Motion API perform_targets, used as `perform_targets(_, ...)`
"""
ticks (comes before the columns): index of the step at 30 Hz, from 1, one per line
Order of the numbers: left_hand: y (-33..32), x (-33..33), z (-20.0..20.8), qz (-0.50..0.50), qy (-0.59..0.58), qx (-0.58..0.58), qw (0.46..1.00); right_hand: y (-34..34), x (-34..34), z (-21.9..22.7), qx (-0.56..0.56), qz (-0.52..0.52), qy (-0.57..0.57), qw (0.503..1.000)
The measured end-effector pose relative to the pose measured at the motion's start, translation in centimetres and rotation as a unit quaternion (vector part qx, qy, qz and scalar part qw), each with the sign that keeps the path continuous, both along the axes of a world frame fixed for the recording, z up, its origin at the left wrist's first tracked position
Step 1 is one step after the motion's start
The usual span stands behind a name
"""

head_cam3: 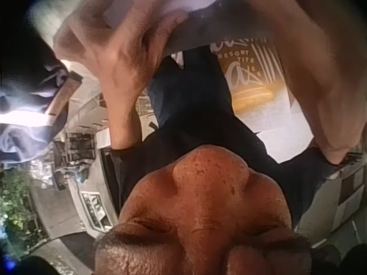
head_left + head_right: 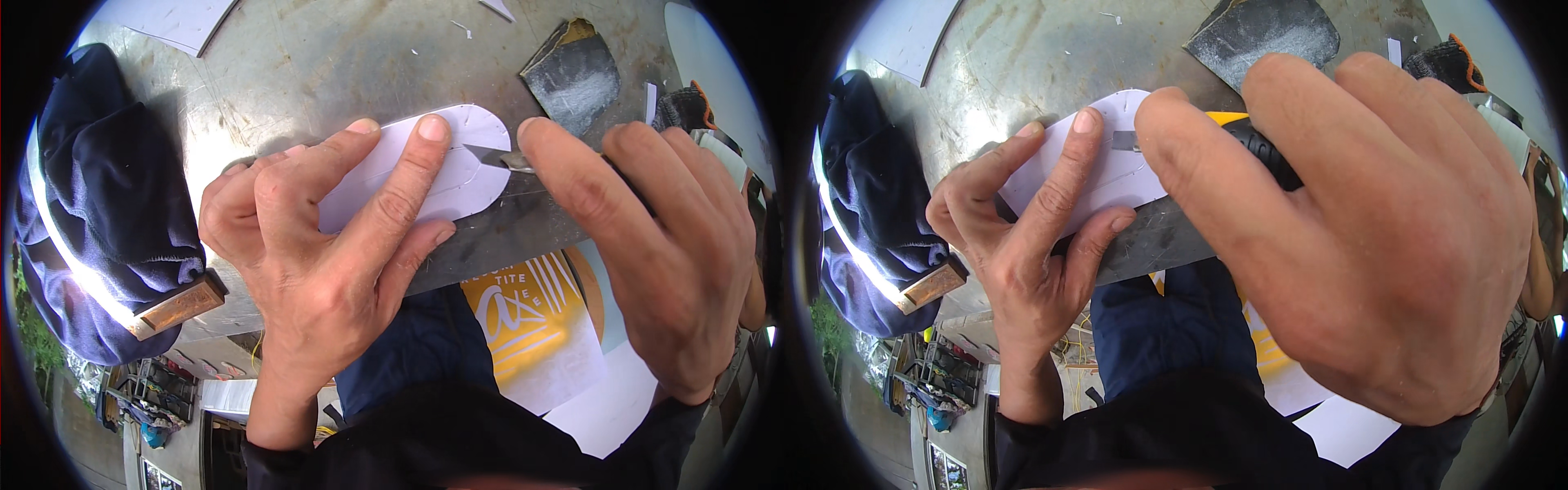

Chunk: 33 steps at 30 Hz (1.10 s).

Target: Cutting out a specific rounded rectangular shape from a white piece of material using a yellow utility knife on a workbench.

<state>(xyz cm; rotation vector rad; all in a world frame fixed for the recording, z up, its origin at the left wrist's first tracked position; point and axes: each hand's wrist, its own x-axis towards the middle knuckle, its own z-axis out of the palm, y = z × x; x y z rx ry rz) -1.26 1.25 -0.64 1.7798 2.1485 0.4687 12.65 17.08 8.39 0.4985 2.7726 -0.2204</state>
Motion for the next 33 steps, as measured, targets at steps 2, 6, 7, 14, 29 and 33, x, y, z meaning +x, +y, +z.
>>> perform_targets(2, 0.0, 0.0, 0.0, 0.007, -0.012, 0.002, 1.0, 0.2, 0.3, -0.3, 0.003, 0.019, -0.001, 1.0)
perform_targets(6, -0.2, -0.1, 0.0, 0.002, 0.0, -0.019, 1.0, 0.2, 0.4, -0.5, 0.001, 0.026, 0.006, 1.0)
perform_targets(7, -0.2, 0.0, 0.0, 0.001, 0.001, -0.017, 1.0, 0.3, 0.3, -0.4, -0.002, 0.027, -0.005, 1.0)
perform_targets(14, -0.1, 0.1, 0.2, -0.002, 0.017, -0.019, 1.0, 0.5, 0.4, -0.8, -0.002, 0.028, -0.006, 1.0)
perform_targets(29, -0.2, 0.0, 0.0, -0.002, 0.012, -0.013, 1.0, 0.5, -0.5, -0.1, 0.009, 0.032, -0.043, 0.999)
perform_targets(33, -0.3, 0.0, 0.0, 0.004, 0.015, -0.018, 1.0, 0.7, -0.1, -0.7, 0.01, 0.05, -0.03, 0.998)
